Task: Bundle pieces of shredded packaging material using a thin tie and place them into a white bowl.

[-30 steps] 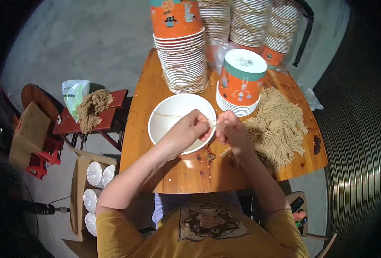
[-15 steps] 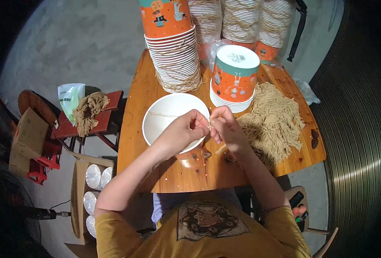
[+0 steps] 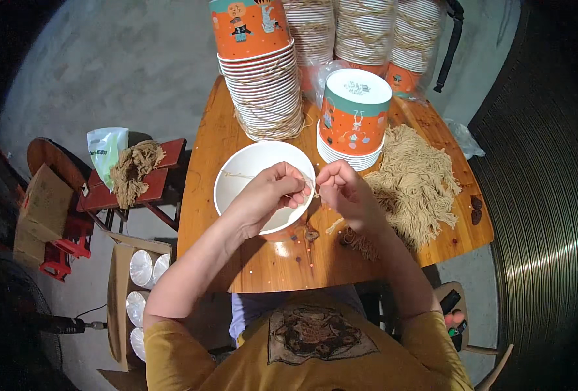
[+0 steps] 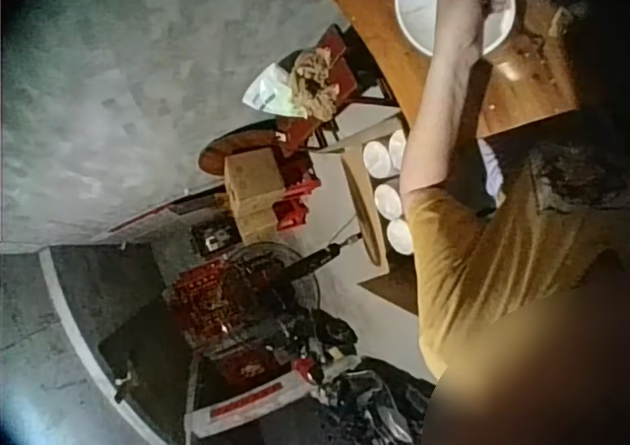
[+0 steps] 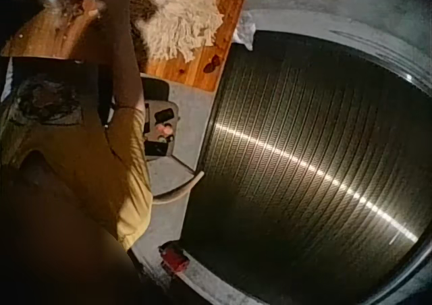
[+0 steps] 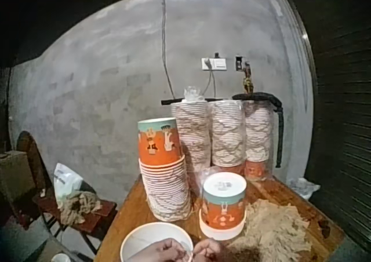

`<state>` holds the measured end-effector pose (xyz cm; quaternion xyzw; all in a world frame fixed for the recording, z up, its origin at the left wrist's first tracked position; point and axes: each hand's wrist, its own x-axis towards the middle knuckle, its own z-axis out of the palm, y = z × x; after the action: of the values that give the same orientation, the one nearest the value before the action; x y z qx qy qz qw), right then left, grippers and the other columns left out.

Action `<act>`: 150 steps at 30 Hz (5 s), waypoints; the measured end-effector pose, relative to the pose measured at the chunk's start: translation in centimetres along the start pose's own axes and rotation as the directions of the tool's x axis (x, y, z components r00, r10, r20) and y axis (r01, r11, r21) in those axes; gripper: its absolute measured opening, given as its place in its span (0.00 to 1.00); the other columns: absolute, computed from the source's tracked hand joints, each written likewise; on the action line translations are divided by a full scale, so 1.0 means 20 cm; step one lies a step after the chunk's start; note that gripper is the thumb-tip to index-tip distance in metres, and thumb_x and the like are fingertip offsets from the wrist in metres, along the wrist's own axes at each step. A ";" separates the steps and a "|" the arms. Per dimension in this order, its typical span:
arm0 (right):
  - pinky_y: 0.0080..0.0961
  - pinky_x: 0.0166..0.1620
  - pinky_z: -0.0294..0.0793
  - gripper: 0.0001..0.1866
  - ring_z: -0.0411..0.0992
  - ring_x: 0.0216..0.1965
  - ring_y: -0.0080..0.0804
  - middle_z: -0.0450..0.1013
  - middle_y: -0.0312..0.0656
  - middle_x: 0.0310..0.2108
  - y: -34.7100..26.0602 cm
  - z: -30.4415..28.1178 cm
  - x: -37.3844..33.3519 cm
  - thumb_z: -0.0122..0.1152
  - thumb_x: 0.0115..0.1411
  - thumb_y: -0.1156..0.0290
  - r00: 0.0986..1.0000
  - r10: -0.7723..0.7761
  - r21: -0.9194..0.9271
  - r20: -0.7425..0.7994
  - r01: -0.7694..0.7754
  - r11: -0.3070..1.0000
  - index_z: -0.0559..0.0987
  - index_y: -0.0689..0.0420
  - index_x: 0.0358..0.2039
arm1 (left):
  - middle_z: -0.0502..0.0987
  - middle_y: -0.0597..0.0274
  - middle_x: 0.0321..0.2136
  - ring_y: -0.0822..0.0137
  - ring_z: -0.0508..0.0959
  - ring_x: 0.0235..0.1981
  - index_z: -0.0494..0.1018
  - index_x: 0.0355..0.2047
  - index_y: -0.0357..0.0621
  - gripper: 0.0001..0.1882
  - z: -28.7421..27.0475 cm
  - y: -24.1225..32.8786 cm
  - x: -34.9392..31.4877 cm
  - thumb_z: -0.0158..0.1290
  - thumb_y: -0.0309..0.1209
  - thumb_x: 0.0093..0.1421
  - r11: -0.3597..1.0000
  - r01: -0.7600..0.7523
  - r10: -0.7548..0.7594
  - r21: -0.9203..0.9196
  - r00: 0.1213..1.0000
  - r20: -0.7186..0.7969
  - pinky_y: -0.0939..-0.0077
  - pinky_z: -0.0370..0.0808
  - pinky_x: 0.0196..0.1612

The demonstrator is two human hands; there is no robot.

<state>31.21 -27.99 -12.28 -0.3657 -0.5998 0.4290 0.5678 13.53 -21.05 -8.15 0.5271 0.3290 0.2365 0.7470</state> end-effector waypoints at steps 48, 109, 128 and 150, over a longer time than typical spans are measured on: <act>0.26 0.23 0.69 0.07 0.70 0.20 0.27 0.70 0.38 0.22 -0.05 0.19 -0.12 0.64 0.52 0.75 0.956 -0.218 -0.548 -0.199 0.076 0.833 0.72 0.57 0.28 | 0.73 0.65 0.32 0.75 0.75 0.31 0.70 0.38 0.38 0.07 0.03 0.02 0.01 0.49 0.22 0.58 0.988 0.153 -0.151 -0.006 0.982 0.111 0.83 0.74 0.38; 0.15 0.32 0.63 0.05 0.59 0.37 0.21 0.58 0.40 0.43 -0.12 -0.01 0.08 0.52 0.50 0.79 0.939 -0.153 -0.186 0.309 0.218 0.958 0.67 0.55 0.24 | 0.68 0.67 0.29 0.77 0.69 0.30 0.61 0.37 0.42 0.16 -0.02 0.03 -0.10 0.52 0.17 0.50 0.962 -0.012 -0.054 0.274 0.971 0.233 0.85 0.69 0.36; 0.17 0.27 0.62 0.03 0.61 0.25 0.17 0.65 0.32 0.29 -0.19 -0.06 0.08 0.54 0.54 0.75 0.964 -0.038 -0.270 0.262 0.111 0.956 0.70 0.58 0.25 | 0.65 0.66 0.28 0.73 0.68 0.30 0.58 0.37 0.42 0.11 0.03 0.01 -0.16 0.48 0.22 0.57 0.678 -0.356 0.222 0.643 0.933 0.283 0.77 0.69 0.37; 0.28 0.32 0.68 0.05 0.69 0.28 0.36 0.67 0.43 0.29 -0.14 0.08 0.05 0.59 0.52 0.71 0.981 -0.022 -0.540 0.193 0.125 0.832 0.75 0.59 0.28 | 0.69 0.59 0.29 0.66 0.73 0.31 0.58 0.37 0.41 0.11 -0.03 0.04 -0.18 0.49 0.20 0.57 0.515 -0.475 0.396 0.714 0.870 0.293 0.72 0.71 0.37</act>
<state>29.75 -28.27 -9.38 -0.4499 -0.7598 0.2476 0.3987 10.54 -22.91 -6.67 0.8683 0.2194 0.2285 0.3817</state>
